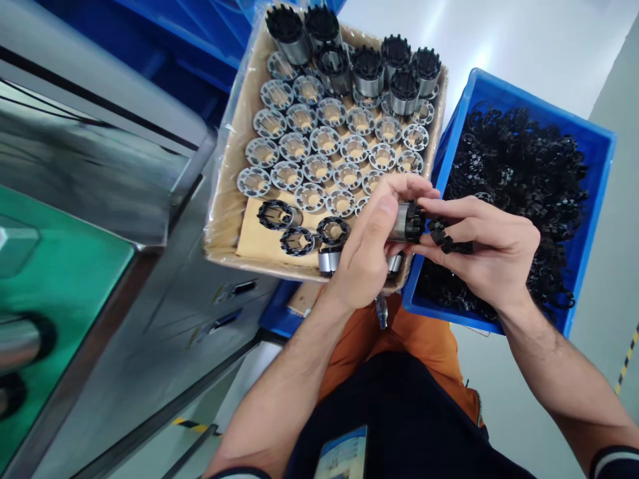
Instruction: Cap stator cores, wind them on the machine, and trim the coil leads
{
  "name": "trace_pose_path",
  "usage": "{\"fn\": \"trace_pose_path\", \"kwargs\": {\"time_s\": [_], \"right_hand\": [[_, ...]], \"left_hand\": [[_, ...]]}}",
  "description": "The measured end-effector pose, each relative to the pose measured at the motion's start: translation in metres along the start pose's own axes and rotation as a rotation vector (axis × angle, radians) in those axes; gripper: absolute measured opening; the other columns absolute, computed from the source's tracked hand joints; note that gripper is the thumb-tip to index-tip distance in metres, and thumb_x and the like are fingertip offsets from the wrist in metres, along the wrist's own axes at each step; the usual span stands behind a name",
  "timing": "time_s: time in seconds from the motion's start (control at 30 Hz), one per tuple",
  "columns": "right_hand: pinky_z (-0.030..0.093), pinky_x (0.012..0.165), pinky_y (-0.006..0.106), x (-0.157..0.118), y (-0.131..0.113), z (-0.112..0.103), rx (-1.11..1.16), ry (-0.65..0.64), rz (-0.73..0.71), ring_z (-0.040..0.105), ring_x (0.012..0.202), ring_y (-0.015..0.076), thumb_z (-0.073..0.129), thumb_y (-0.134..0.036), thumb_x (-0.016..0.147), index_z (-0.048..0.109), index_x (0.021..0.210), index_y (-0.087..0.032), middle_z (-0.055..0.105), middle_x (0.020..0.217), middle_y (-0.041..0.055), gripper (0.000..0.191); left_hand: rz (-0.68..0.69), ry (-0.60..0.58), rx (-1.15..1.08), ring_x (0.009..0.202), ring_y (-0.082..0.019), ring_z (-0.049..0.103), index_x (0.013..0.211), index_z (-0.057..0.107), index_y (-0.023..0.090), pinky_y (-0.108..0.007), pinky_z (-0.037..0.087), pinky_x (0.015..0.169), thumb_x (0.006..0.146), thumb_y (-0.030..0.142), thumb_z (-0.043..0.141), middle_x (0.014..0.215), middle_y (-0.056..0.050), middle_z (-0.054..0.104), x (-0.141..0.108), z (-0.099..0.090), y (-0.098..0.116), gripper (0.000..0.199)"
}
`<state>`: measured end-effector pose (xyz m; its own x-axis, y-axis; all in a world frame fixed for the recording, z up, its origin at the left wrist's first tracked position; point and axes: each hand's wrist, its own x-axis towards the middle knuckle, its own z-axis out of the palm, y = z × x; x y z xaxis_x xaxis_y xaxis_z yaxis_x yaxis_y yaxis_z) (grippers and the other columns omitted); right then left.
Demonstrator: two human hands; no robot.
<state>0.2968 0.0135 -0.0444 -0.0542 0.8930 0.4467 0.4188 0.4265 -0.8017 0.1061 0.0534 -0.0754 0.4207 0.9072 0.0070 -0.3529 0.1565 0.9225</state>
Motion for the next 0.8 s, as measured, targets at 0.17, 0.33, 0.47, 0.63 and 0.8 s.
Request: {"fn": "trace_pose_path", "kwargs": {"time_s": [0.17, 0.33, 0.47, 0.63, 0.8], "right_hand": [[0.080, 0.100, 0.055, -0.002, 0.003, 0.004, -0.055, 0.013, -0.011, 0.092, 0.112, 0.0329, 0.101, -0.032, 0.095, 0.087, 0.090, -0.034, 0.094, 0.129, 0.0039, 0.015], [0.079, 0.099, 0.057, -0.004, 0.005, 0.005, -0.096, -0.002, -0.043, 0.091, 0.113, 0.0339, 0.097, -0.033, 0.098, 0.088, 0.093, -0.035, 0.093, 0.132, 0.0045, 0.011], [0.077, 0.103, 0.059, -0.004, 0.007, 0.002, -0.077, 0.013, -0.052, 0.090, 0.116, 0.0357, 0.100, -0.030, 0.096, 0.088, 0.094, -0.034, 0.093, 0.133, 0.0048, 0.012], [0.076, 0.100, 0.061, -0.003, 0.009, -0.002, -0.088, -0.009, -0.054, 0.090, 0.110, 0.0355, 0.096, -0.031, 0.099, 0.088, 0.092, -0.035, 0.093, 0.135, 0.0044, 0.011], [0.072, 0.101, 0.063, -0.007, 0.012, -0.004, -0.057, -0.036, -0.041, 0.087, 0.106, 0.0346, 0.097, -0.034, 0.099, 0.090, 0.097, -0.037, 0.092, 0.139, 0.0035, 0.008]], "left_hand": [[-0.060, -0.013, -0.012, 0.067, -0.017, 0.069, 0.144, 0.070, 0.037, -0.032, 0.046, 0.042, 0.117, 0.078, 0.060, 0.119, -0.003, 0.084, -0.001, 0.001, -0.001, 0.050], [-0.035, 0.085, -0.030, 0.049, -0.012, 0.050, 0.125, 0.076, 0.035, -0.034, 0.031, 0.036, 0.118, 0.085, 0.050, 0.104, 0.001, 0.086, -0.001, 0.005, 0.002, 0.057], [-0.009, -0.010, -0.021, 0.063, -0.013, 0.059, 0.129, 0.074, 0.033, -0.034, 0.046, 0.043, 0.114, 0.079, 0.066, 0.129, -0.002, 0.084, -0.003, 0.004, 0.003, 0.049], [-0.059, -0.049, 0.001, 0.055, -0.012, 0.055, 0.141, 0.067, 0.036, -0.033, 0.046, 0.043, 0.119, 0.077, 0.058, 0.111, -0.002, 0.081, -0.005, -0.001, 0.000, 0.046], [-0.055, -0.043, 0.039, 0.049, -0.011, 0.051, 0.137, 0.066, 0.037, -0.029, 0.044, 0.044, 0.120, 0.079, 0.056, 0.081, 0.005, 0.063, -0.006, 0.000, 0.002, 0.046]]}}
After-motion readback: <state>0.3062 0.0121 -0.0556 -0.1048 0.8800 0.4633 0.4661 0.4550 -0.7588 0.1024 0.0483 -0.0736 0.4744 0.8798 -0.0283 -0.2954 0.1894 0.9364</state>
